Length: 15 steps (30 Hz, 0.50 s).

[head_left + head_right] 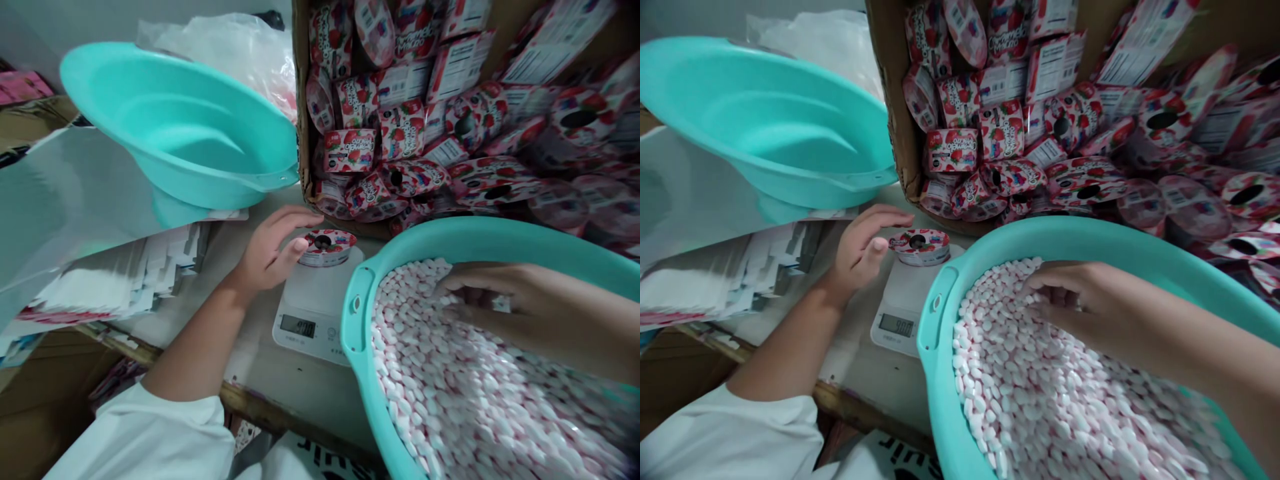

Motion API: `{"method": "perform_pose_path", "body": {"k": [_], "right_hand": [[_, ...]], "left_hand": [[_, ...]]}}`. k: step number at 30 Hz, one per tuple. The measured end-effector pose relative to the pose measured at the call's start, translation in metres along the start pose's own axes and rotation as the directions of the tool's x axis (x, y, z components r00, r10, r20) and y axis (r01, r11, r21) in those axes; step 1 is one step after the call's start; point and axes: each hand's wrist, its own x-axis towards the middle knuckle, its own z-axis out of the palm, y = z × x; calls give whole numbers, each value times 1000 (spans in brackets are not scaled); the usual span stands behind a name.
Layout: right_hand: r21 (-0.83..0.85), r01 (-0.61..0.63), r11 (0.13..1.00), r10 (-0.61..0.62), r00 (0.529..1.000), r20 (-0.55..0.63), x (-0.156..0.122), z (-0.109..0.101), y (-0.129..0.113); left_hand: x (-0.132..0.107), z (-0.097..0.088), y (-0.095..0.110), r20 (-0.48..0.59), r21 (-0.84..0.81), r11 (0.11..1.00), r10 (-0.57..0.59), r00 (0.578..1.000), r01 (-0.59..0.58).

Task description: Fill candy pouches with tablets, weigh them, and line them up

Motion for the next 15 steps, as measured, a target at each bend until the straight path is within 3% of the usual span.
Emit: {"method": "perform_pose_path", "body": {"k": [6, 8, 11, 15], "right_hand": [[-25, -5, 1000, 5, 1000, 7, -1, 1, 4], [-41, 12, 999, -11, 1000, 17, -2, 1, 5], [-43, 1, 999, 0, 999, 38, 0, 0, 5], [-58, 4, 998, 0, 998, 63, 4, 1, 7]], "left_hand": [[1, -4, 1, 39, 46, 999, 25, 999, -27], [3, -5, 2, 108, 73, 997, -44, 993, 36], [4, -5, 3, 234, 130, 977, -198, 952, 171], [3, -3, 0, 215, 133, 957, -283, 935, 259]]}}
